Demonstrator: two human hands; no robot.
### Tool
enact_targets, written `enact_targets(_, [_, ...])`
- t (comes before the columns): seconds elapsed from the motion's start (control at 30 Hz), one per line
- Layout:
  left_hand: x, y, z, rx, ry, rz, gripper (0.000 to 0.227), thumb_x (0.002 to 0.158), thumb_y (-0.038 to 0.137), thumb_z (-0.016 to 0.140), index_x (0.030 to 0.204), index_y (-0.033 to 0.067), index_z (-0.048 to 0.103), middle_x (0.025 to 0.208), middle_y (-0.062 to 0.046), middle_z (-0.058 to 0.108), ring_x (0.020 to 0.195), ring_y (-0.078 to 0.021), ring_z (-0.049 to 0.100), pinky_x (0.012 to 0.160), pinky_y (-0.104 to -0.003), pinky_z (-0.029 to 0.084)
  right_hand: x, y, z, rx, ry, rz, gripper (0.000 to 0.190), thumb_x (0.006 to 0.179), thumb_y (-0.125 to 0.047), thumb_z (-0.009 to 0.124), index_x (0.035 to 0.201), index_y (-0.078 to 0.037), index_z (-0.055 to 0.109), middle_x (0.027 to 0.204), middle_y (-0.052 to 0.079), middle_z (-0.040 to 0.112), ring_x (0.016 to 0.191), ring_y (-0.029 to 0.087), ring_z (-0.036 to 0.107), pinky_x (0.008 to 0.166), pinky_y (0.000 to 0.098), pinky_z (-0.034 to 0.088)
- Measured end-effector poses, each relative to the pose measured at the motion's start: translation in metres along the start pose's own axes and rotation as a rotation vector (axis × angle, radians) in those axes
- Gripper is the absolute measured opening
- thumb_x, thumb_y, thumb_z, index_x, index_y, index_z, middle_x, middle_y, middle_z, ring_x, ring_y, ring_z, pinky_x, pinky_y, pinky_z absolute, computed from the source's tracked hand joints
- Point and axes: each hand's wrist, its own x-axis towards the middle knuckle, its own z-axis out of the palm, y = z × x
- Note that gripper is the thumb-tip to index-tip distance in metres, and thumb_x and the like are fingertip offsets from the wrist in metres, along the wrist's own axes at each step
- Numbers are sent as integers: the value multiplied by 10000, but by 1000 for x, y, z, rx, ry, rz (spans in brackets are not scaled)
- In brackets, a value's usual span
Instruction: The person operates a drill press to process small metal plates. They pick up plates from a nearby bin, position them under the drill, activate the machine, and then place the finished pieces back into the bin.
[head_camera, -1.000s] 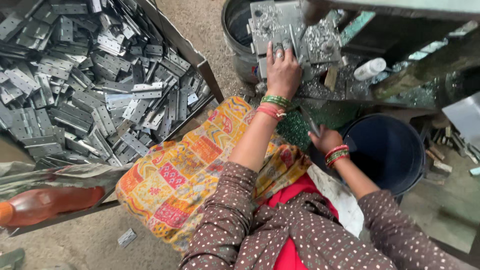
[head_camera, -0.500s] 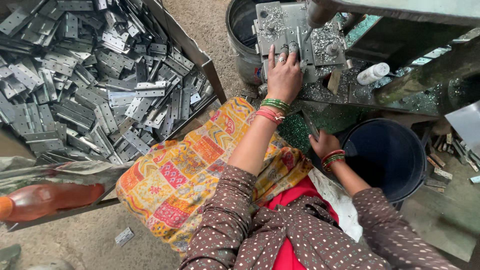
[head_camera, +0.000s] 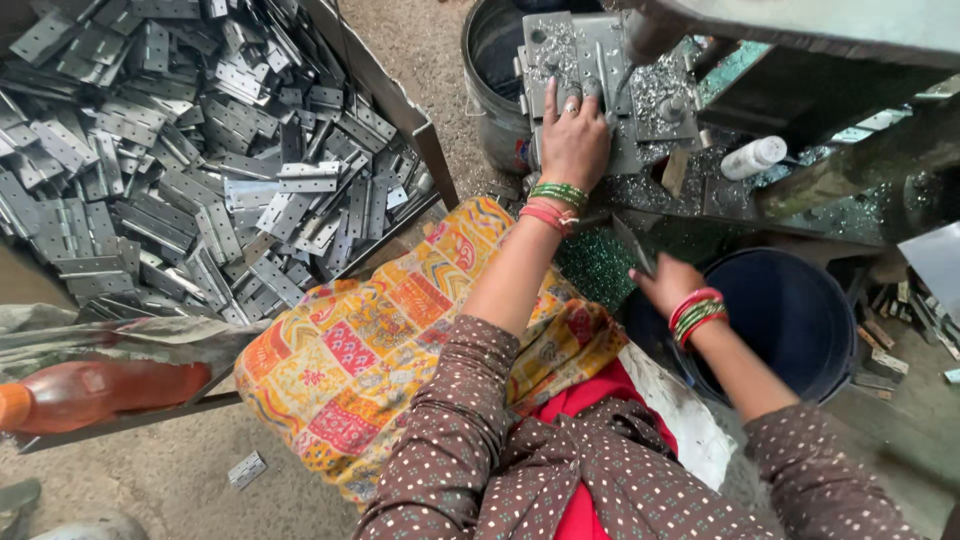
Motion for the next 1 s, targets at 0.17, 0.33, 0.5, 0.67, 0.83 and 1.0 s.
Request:
enact_targets(0.17, [-7, -1, 0, -35, 42, 23, 237, 853, 178, 573, 904, 64, 775, 1196, -113, 685, 1179, -287, 624, 1243, -557, 179, -1, 4, 66, 103, 260, -96, 463, 950, -493, 632, 998, -32, 651, 880, 257, 718, 831, 482, 688, 736, 575, 539])
enact_targets(0.33, [-18, 5, -6, -92, 48, 22, 242, 909, 198, 583, 939, 47, 771, 1196, -90, 683, 1153, -261, 618, 1270, -557, 197, 0, 12, 59, 155, 242, -203, 620, 903, -474, 654, 1289, 8, 597, 890, 295, 707, 790, 511, 672, 694, 584, 529])
enact_targets(0.5, [-1, -4, 1, -85, -23, 35, 213, 860, 183, 575, 848, 123, 779, 1152, -112, 687, 1158, -284, 622, 1220, -574, 194, 4, 3, 0, -16, -60, 14, 591, 892, -580, 697, 1033, -6, 680, 894, 290, 712, 893, 473, 706, 788, 546, 556])
enact_targets(0.67, [12, -7, 18, -42, 4, 29, 229, 899, 191, 570, 898, 103, 782, 1143, -85, 689, 1138, -264, 629, 1245, -570, 176, -6, -5, 22, 82, 16, 22, 515, 929, -556, 642, 1008, -49, 689, 883, 261, 717, 866, 462, 704, 776, 554, 551])
enact_targets(0.83, [9, -7, 16, -62, 45, 25, 237, 899, 233, 591, 816, 109, 775, 1163, -83, 689, 1136, -273, 629, 1232, -562, 182, -2, 0, 71, 139, 187, -45, 460, 948, -485, 645, 1041, -34, 652, 884, 248, 718, 827, 473, 693, 720, 570, 537])
enact_targets(1.0, [2, -19, -12, -204, -225, 46, 168, 810, 238, 642, 791, 143, 779, 1199, -63, 674, 1169, -250, 614, 1202, -564, 193, -12, -3, 27, 324, -136, 133, 554, 911, -513, 668, 1187, -39, 596, 877, 269, 729, 819, 492, 708, 712, 585, 547])
